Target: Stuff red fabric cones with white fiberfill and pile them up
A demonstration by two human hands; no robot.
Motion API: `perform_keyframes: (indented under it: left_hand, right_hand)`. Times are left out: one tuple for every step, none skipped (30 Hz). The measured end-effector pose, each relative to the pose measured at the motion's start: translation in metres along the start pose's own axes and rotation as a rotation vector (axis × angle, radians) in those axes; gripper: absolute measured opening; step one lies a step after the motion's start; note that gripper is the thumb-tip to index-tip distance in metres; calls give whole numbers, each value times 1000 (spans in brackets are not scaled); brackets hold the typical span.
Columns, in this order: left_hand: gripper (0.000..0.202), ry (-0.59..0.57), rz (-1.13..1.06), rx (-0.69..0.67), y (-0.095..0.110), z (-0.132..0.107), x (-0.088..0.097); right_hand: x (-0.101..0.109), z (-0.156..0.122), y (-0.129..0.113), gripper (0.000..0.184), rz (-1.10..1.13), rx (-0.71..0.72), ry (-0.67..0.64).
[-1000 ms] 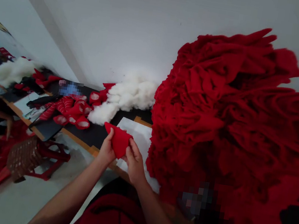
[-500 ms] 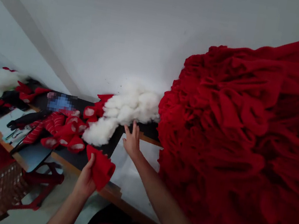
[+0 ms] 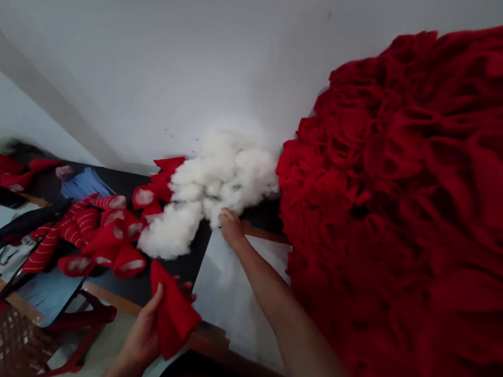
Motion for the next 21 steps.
perform_keyframes:
  left_hand:
    - [20, -33, 38, 40, -4, 6, -11]
    - [21, -73, 70, 86, -9, 14, -23]
    - [22, -104, 98, 126, -15, 22, -35]
    - [23, -114, 124, 164, -22, 32, -46]
    - [25, -117, 144, 193, -28, 42, -56]
    - [25, -114, 151, 203, -34, 52, -64]
    - [25, -117, 145, 202, -40, 62, -72]
    - [24, -121, 134, 193, -46, 71, -78]
    - [24, -130, 129, 192, -51, 79, -84]
    - [23, -135, 130, 193, -57, 86, -88]
    - [23, -130, 134, 194, -62, 91, -92]
    - [22, -109, 144, 194, -67, 96, -95]
    - [20, -73, 153, 186, -72, 99, -97]
    - [18, -32, 159, 174, -76, 102, -98]
    - [17, 7, 160, 158, -79, 104, -100]
    - [16, 39, 159, 141, -82, 105, -101]
    - [16, 64, 154, 123, -83, 107, -103]
    - [15, 80, 147, 105, -83, 108, -104]
    - [14, 98, 138, 84, -80, 110, -105]
    - [13, 121, 129, 61, -75, 113, -105]
    - [12, 148, 118, 34, -68, 116, -105]
  right_hand:
    - [9, -14, 3, 27, 29, -11, 9]
    - [18, -28, 5, 28, 58, -28, 24]
    - [27, -42, 6, 30, 88, -49, 47]
    - [36, -56, 6, 31, 119, -72, 70]
    - [43, -70, 5, 32, 151, -94, 92]
    - [50, -83, 4, 31, 185, -114, 107]
    - [54, -96, 3, 29, 220, -134, 117]
    - [58, -107, 2, 26, 256, -155, 123]
    - [60, -117, 1, 21, 293, -178, 125]
    - [62, -125, 2, 16, 330, -202, 128]
    - [64, -133, 4, 12, 367, -228, 131]
    - [65, -138, 7, 9, 402, -254, 137]
    - [67, -143, 11, 8, 436, -280, 147]
    - [68, -146, 16, 7, 469, -307, 161]
    - [69, -148, 22, 7, 500, -337, 181]
    - [70, -149, 27, 7, 530, -372, 205]
    - [70, -150, 33, 8, 560, -411, 232]
    - [69, -151, 38, 9, 591, -451, 259]
    - [67, -151, 43, 11, 623, -489, 283]
    - [64, -152, 46, 14, 656, -521, 303]
    - [61, -153, 49, 16, 693, -543, 320]
Point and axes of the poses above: each hand's wrist, its own z-axis towards the middle knuckle, its own x-axis out of the back of the hand, y = z × x, the point moved 4 cm from there along z, towards the middle knuckle, and after that the axes turned 1 degree about z, right-handed, at the moved point
